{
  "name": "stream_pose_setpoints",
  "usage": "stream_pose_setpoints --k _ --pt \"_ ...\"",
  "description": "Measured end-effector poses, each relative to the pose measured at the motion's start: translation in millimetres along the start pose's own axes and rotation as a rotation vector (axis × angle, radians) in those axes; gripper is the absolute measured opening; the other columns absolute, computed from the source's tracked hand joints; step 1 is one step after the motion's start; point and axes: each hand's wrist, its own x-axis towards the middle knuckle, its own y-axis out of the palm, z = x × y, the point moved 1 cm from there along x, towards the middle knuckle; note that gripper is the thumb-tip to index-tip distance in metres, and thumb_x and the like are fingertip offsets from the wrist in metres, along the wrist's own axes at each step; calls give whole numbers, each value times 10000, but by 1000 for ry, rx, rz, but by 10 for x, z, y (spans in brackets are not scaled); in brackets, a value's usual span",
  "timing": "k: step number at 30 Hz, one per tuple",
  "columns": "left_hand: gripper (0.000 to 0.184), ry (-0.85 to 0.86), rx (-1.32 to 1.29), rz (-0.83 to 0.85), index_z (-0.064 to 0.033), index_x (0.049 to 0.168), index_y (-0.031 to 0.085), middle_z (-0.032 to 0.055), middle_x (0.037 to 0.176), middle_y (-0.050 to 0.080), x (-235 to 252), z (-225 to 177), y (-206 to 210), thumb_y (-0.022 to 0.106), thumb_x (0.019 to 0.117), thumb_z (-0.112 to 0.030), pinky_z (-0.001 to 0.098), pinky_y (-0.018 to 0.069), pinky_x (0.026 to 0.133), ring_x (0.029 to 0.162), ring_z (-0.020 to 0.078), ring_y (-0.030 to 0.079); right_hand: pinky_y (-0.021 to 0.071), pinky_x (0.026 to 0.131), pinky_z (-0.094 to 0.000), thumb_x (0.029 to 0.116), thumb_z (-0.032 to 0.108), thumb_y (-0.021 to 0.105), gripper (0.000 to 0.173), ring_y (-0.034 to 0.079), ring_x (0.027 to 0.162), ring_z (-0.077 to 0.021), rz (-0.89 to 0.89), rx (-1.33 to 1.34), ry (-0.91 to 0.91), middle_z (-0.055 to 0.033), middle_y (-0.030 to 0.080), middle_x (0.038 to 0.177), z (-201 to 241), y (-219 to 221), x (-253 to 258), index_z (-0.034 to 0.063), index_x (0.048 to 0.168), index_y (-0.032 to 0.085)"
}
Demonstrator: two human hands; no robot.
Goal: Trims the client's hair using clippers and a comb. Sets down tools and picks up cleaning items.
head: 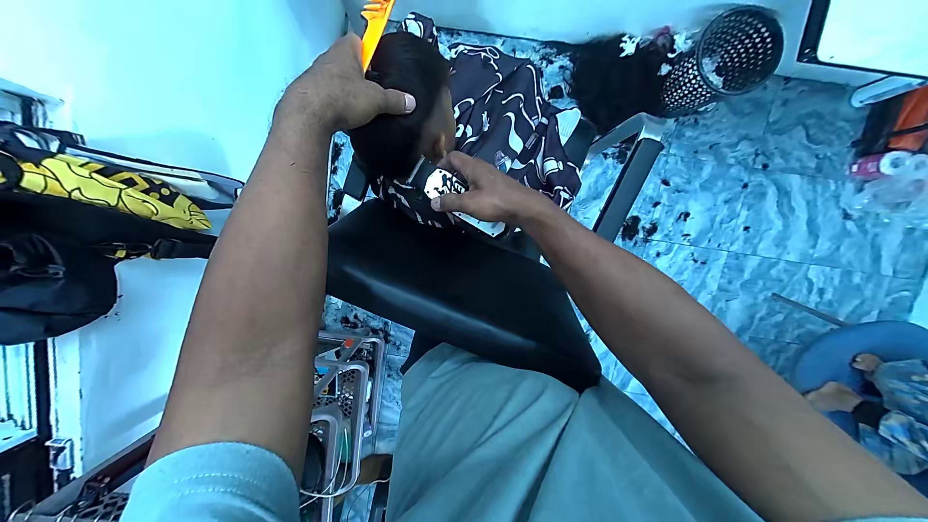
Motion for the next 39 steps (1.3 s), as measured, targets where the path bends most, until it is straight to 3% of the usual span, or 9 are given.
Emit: stream_pose_setpoints --k 3,9,17,22,28,32,34,37,39 --pt "840 -9 -1 7 -64 1374 478 170 1219 641 -24 -17 -12 832 782 -544 569 538 950 1114 294 655 564 917 -525 868 360 809 580 699 1016 -243 -92 -137 9 -101 719 1116 28 -157 62 116 1341 579" --pt "782 -9 9 10 -43 1319 506 170 1167 651 -46 -36 -22 831 794 -523 564 534 939 1078 291 660 550 798 -625 793 345 798 486 692 963 -340 -228 -387 183 -136 704 1028 80 -378 69 106 1185 639" --pt "786 -6 52 2 -35 1295 508 172 1155 647 -31 -44 -33 825 789 -545 570 521 945 1083 296 652 551 792 -622 809 367 787 475 692 968 -343 -187 -397 214 -140 703 1042 202 -413 103 105 1181 654" --pt "790 -19 34 3 -35 1306 499 174 1180 640 -52 -36 -40 832 789 -530 560 517 960 1103 290 647 556 765 -594 774 386 813 474 693 916 -304 -174 -337 156 -113 705 985 119 -444 147 102 1126 669" --pt "752 -53 -17 26 -45 1300 485 166 1157 637 -96 -55 -41 828 812 -503 510 577 849 1000 261 677 557 780 -589 778 376 818 477 692 924 -298 -177 -297 154 -109 708 998 91 -437 149 105 1144 672" --pt "755 -49 -37 20 -51 1300 488 161 1160 644 -81 -15 -39 839 800 -494 512 577 875 1021 257 680 570 781 -557 765 380 843 481 696 900 -261 -175 -228 113 -85 720 981 55 -435 178 109 1131 689" --pt "750 -41 -26 18 -49 1288 495 153 1144 646 -74 -6 -38 839 799 -501 503 577 872 1010 248 681 561 768 -589 775 372 827 464 694 907 -290 -168 -273 131 -102 712 977 77 -433 175 105 1123 678" --pt "727 -26 -25 15 -32 1247 509 159 1102 644 -72 1 -33 842 798 -498 507 561 871 986 254 671 571 802 -550 774 353 850 488 700 906 -262 -168 -196 109 -97 725 981 85 -446 165 87 1147 682" --pt "738 -26 -46 19 -35 1280 498 160 1129 644 -83 3 -30 845 803 -478 511 578 870 1001 259 679 574 818 -543 780 350 864 484 698 911 -253 -167 -163 92 -95 725 994 72 -440 162 90 1150 690"
